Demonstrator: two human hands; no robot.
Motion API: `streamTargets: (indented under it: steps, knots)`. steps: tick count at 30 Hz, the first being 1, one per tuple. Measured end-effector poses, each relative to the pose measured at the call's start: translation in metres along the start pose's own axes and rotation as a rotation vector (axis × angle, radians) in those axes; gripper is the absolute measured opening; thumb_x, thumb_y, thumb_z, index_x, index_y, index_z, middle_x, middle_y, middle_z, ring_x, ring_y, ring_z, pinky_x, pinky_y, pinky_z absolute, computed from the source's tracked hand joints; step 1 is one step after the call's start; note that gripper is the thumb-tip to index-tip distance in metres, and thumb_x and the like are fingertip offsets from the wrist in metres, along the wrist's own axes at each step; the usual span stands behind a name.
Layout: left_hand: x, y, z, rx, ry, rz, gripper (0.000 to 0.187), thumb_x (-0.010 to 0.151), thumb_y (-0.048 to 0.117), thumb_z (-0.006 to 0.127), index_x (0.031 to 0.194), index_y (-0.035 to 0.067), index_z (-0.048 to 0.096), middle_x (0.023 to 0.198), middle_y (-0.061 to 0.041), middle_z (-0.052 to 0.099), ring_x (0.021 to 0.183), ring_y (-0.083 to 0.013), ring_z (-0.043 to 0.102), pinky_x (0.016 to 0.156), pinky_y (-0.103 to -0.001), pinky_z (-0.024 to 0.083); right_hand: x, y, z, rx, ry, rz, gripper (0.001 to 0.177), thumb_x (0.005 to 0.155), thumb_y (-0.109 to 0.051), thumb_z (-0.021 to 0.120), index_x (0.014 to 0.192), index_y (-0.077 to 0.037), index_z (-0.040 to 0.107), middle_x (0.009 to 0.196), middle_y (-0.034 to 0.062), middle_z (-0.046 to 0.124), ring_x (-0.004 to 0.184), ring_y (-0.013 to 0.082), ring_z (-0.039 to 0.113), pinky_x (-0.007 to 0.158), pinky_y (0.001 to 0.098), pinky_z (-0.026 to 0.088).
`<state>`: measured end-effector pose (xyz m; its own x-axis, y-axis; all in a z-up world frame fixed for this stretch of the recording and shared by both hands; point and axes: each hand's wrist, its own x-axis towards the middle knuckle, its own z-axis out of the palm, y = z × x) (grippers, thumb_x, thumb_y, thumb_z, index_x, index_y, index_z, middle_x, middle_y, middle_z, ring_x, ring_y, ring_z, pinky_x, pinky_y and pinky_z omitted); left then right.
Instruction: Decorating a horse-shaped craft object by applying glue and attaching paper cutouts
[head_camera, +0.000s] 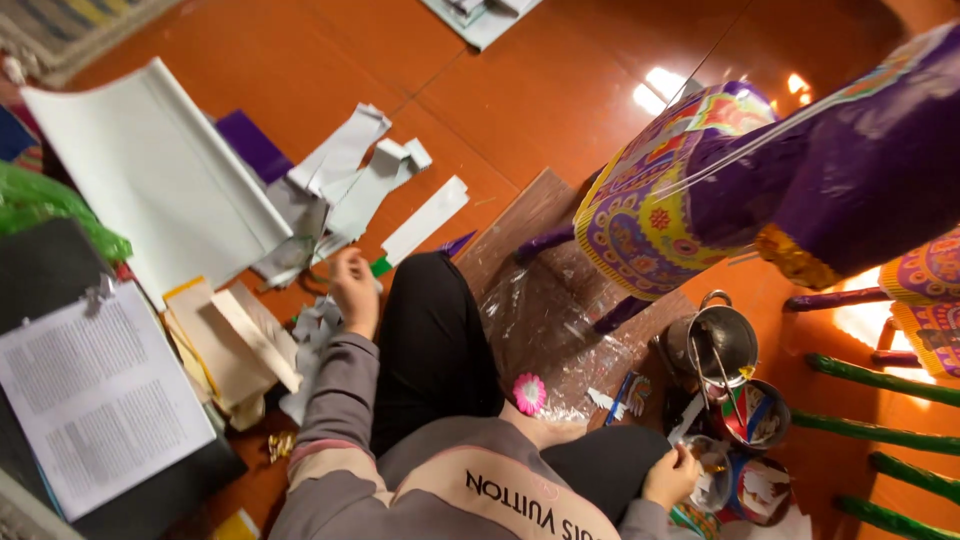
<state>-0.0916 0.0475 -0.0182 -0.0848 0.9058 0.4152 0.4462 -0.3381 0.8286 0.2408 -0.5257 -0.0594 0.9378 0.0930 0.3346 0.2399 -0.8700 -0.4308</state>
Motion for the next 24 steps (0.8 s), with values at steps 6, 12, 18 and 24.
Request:
streamTargets:
  steps: [6, 12, 18, 24]
  knots:
    - [0.007, -0.051, -0.089, 0.094, 0.219, -0.246, 0.015, 0.089, -0.003, 0.062, 0.103, 0.002, 0.065, 0.089, -0.013, 0.068, 0.078, -0.0257, 0.064, 0.071, -0.037, 0.052, 0.018, -0.015, 0.0, -0.109, -0.134, 0.09, 0.025, 0.092, -0.012, 0.055, 0.107, -0.005, 0.073, 0.101, 0.0209, 0.062, 0.089, 0.0409, 0.059, 0.08, 0.0525, 0.045]
    - [-0.004, -0.076, -0.134, 0.077, 0.269, -0.313, 0.016, 0.085, -0.007, 0.056, 0.092, 0.006, 0.063, 0.064, -0.007, 0.062, 0.053, -0.0182, 0.059, 0.056, -0.033, 0.05, 0.022, -0.025, -0.009, -0.113, -0.147, 0.13, 0.024, 0.089, -0.014, 0.053, 0.101, -0.01, 0.074, 0.1, 0.0162, 0.061, 0.085, 0.0383, 0.06, 0.078, 0.0516, 0.047]
    - [-0.008, -0.1, -0.127, 0.026, 0.233, -0.427, 0.032, 0.09, -0.008, 0.036, 0.102, 0.006, 0.063, 0.08, -0.013, 0.069, 0.068, -0.0212, 0.074, 0.06, -0.03, 0.064, 0.027, -0.006, -0.002, -0.138, -0.124, 0.087, 0.026, 0.085, -0.015, 0.055, 0.102, -0.012, 0.074, 0.1, 0.0158, 0.06, 0.087, 0.0372, 0.059, 0.08, 0.0501, 0.045]
    - [-0.004, -0.093, -0.126, 0.117, 0.169, -0.479, 0.041, 0.088, -0.018, 0.042, 0.115, 0.006, 0.059, 0.114, -0.021, 0.066, 0.11, -0.0384, 0.063, 0.091, -0.042, 0.059, 0.031, 0.028, 0.012, -0.25, -0.062, 0.016, 0.009, 0.086, -0.018, 0.068, 0.093, -0.018, 0.072, 0.082, 0.0058, 0.058, 0.081, 0.0307, 0.064, 0.079, 0.0395, 0.051]
